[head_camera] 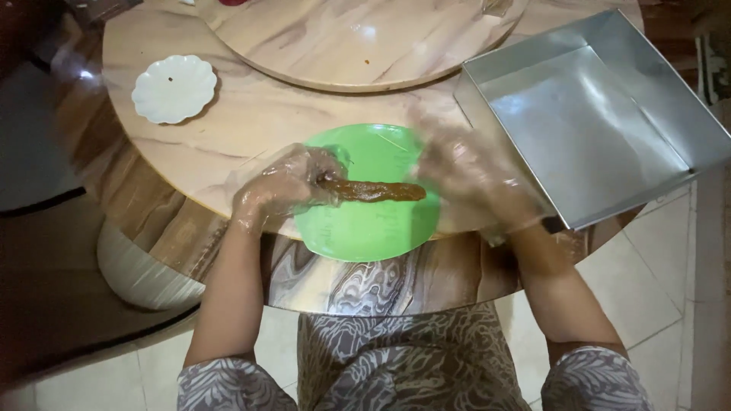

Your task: Shaping a piece of brown dough into a cylindrical log on a green plate using both hands.

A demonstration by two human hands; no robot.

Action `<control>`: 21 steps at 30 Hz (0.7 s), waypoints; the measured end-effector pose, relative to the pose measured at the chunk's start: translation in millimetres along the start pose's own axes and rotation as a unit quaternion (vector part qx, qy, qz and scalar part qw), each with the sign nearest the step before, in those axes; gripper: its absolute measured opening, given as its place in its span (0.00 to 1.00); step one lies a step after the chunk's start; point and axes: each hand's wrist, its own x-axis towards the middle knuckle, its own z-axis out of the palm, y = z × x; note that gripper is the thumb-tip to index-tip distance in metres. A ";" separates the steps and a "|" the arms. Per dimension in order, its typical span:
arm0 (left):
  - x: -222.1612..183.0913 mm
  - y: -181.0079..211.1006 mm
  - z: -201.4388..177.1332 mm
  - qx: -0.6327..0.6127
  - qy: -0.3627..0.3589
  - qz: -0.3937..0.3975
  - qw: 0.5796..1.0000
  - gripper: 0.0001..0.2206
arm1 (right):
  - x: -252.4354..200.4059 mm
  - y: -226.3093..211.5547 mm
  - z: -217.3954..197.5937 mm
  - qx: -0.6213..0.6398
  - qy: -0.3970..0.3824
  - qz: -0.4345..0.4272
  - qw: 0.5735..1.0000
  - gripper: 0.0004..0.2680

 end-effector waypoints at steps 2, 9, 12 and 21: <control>-2.7 7.4 -0.4 0.018 0.005 0.012 1.000 0.17 | -7.2 -14.8 15.1 -0.366 -0.078 -0.006 0.928 0.19; -2.0 7.8 0.2 0.026 0.014 0.027 0.999 0.15 | -36.8 -52.5 29.1 -0.600 -0.067 -0.083 0.793 0.20; -2.8 12.7 -4.0 0.035 0.013 0.047 0.998 0.16 | -36.6 -32.1 24.1 -0.614 -0.077 -0.062 0.783 0.18; -7.5 5.2 -4.5 0.059 0.005 0.037 0.998 0.17 | -8.0 14.1 25.6 -0.686 -0.099 -0.076 0.716 0.15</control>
